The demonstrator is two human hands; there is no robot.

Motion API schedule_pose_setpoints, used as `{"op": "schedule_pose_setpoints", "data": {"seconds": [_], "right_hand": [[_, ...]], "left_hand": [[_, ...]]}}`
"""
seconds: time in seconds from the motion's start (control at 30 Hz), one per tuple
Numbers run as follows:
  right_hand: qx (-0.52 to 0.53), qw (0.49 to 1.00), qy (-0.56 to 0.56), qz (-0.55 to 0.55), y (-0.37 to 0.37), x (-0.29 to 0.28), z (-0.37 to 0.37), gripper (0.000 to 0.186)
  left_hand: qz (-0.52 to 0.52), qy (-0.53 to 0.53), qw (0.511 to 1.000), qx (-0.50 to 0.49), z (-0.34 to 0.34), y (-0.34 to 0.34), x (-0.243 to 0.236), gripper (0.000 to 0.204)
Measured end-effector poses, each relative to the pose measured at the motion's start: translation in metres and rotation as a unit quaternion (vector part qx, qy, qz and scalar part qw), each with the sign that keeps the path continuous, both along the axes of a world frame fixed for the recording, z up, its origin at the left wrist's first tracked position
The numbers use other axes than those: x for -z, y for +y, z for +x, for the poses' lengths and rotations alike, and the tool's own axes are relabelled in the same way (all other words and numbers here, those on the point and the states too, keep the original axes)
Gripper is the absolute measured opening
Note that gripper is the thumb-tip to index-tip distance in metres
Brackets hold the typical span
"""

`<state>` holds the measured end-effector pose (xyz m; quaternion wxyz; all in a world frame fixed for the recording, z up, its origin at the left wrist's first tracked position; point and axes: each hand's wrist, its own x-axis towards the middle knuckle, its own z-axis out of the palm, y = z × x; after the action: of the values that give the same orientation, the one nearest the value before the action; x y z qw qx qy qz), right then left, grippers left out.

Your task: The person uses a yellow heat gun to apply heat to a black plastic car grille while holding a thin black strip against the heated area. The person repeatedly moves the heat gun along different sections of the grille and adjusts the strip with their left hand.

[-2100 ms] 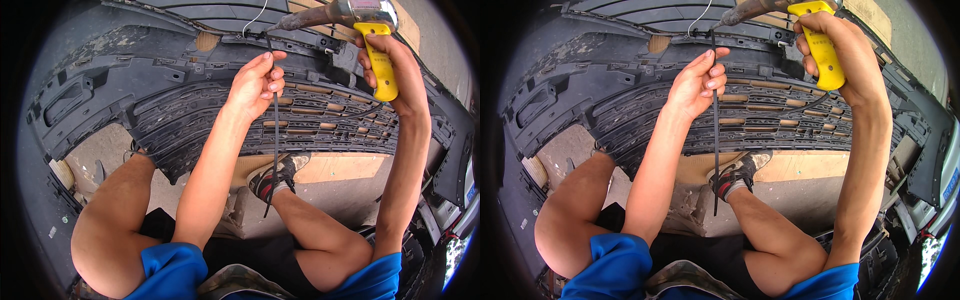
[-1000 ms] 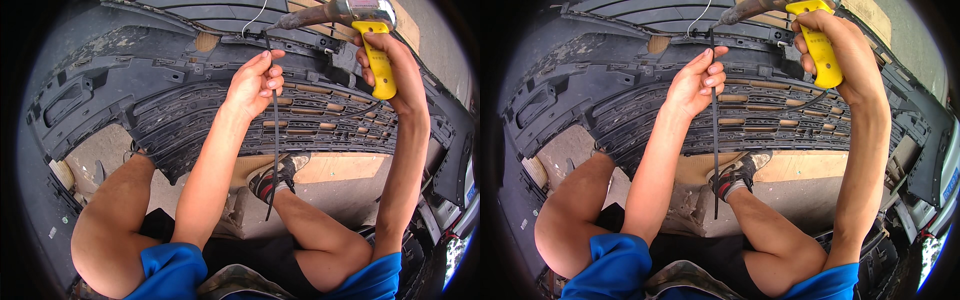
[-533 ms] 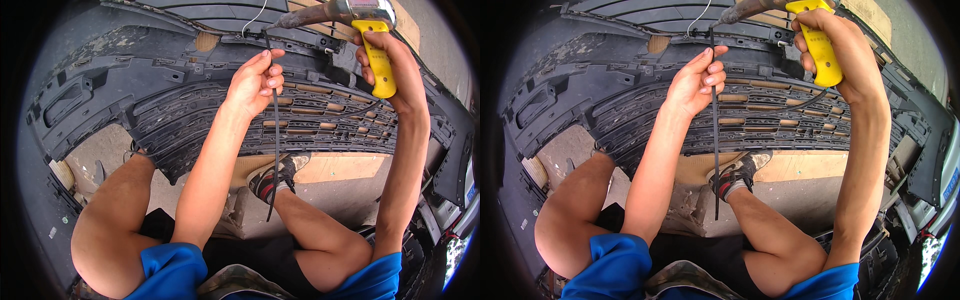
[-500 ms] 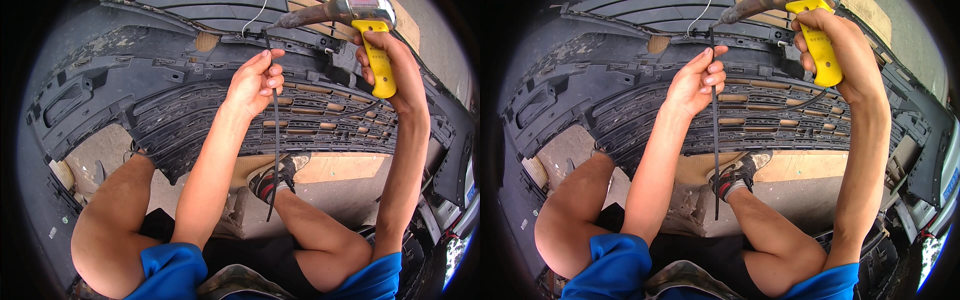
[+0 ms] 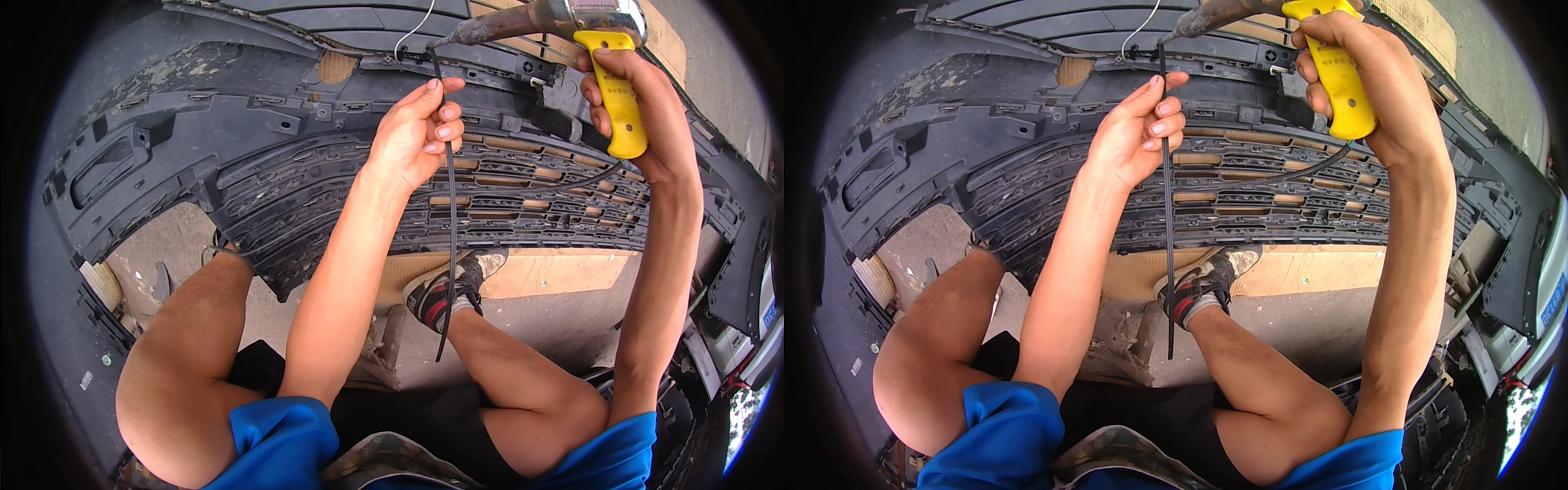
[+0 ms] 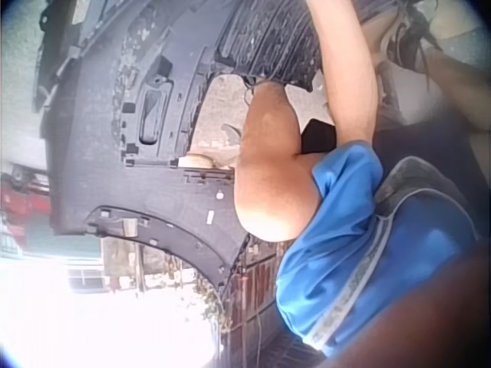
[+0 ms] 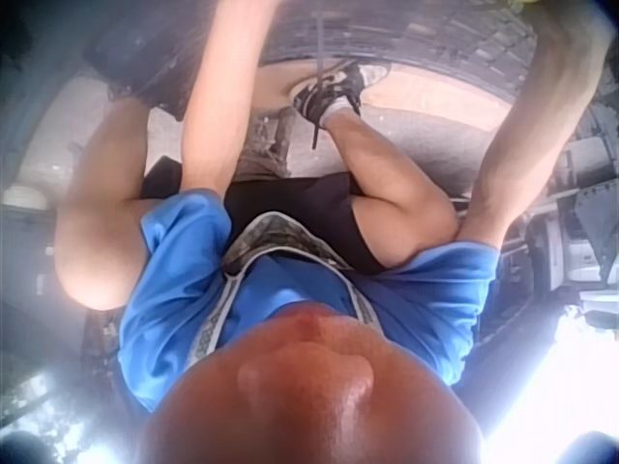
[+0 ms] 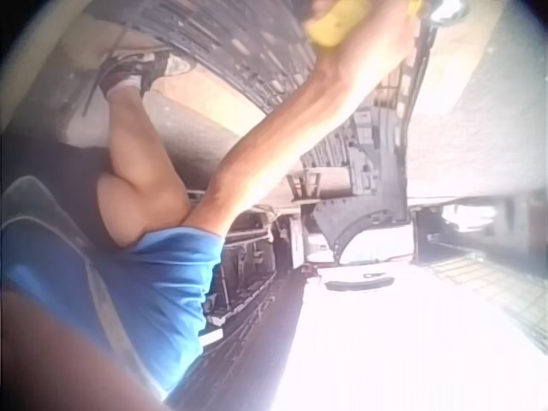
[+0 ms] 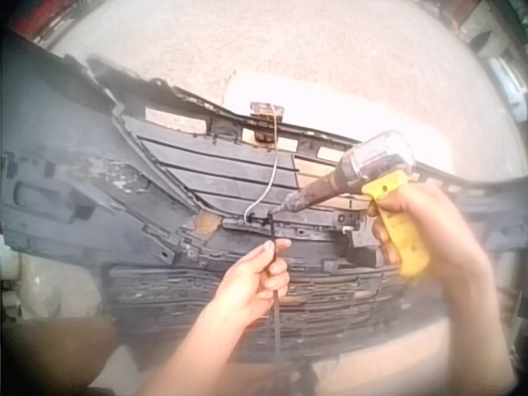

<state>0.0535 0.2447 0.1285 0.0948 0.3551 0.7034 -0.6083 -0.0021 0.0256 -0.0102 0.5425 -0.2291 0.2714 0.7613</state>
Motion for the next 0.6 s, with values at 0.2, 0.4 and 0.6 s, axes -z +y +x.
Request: {"op": "schedule_pose_setpoints", "data": {"seconds": [0.2,0.4,0.6], "right_hand": [[0.004,1.0,0.0,-0.002,0.0011,0.0004,0.0004,0.035],[0.007,1.0,-0.002,0.0,0.0025,-0.0017,0.0001,0.034],[0.003,1.0,-0.006,-0.028,0.0053,-0.0023,-0.0004,0.031]], "left_hand": [[-0.006,0.002,1.0,-0.002,-0.0003,0.0012,-0.0024,0.031],[-0.008,0.005,1.0,-0.002,-0.001,0.0015,-0.002,0.031],[-0.009,0.002,1.0,0.001,-0.0024,0.0022,-0.002,0.031]]}}
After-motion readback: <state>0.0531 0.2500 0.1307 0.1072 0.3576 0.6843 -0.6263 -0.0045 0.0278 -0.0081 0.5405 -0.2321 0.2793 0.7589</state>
